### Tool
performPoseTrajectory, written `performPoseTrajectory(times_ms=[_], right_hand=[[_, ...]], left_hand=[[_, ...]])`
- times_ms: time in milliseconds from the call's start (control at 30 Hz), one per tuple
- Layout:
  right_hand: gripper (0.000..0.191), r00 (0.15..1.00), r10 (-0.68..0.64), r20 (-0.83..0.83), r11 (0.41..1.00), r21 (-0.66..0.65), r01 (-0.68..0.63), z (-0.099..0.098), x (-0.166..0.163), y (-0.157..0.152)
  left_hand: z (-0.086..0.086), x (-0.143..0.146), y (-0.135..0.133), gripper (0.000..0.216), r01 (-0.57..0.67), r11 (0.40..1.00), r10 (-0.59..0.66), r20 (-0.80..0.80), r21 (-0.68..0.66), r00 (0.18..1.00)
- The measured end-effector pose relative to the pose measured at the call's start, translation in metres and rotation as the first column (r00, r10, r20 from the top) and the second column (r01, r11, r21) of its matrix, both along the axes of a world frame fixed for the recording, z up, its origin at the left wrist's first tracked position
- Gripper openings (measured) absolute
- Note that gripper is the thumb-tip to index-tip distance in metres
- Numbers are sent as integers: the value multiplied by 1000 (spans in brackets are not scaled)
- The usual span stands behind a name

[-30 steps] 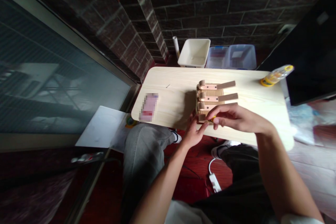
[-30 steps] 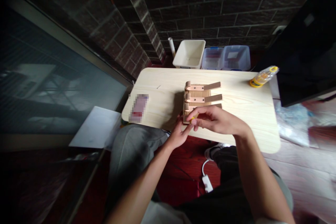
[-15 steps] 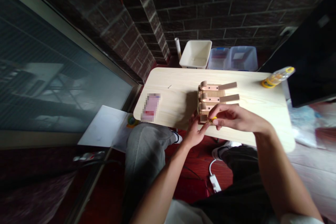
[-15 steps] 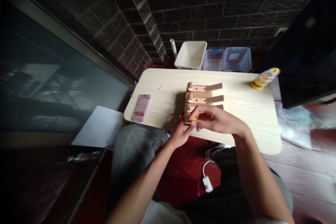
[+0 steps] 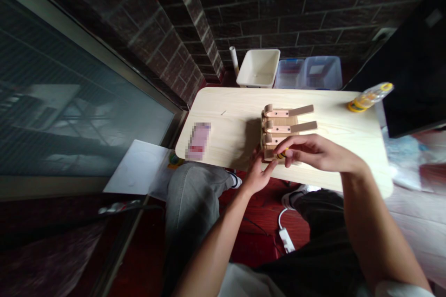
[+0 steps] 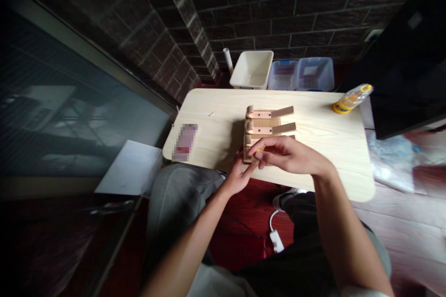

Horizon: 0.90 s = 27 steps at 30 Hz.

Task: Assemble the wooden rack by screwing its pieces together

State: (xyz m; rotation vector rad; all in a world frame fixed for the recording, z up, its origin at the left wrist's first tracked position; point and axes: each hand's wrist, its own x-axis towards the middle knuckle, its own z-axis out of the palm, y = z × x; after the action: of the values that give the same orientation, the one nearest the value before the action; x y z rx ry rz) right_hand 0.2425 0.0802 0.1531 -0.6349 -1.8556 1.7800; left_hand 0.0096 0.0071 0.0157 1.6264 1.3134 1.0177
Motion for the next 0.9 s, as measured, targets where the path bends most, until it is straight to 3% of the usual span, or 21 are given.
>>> performPoseTrajectory(times_ms=[333, 900], right_hand=[[29, 997, -67, 31, 996, -63, 69, 6, -1, 0], [33, 1000, 6, 28, 998, -60, -4, 5, -2, -3]], left_hand=[[-8, 0, -2, 47, -11, 1000, 11, 10, 13, 1000], [2, 0, -1, 42, 6, 1000, -6, 12, -25, 1000]])
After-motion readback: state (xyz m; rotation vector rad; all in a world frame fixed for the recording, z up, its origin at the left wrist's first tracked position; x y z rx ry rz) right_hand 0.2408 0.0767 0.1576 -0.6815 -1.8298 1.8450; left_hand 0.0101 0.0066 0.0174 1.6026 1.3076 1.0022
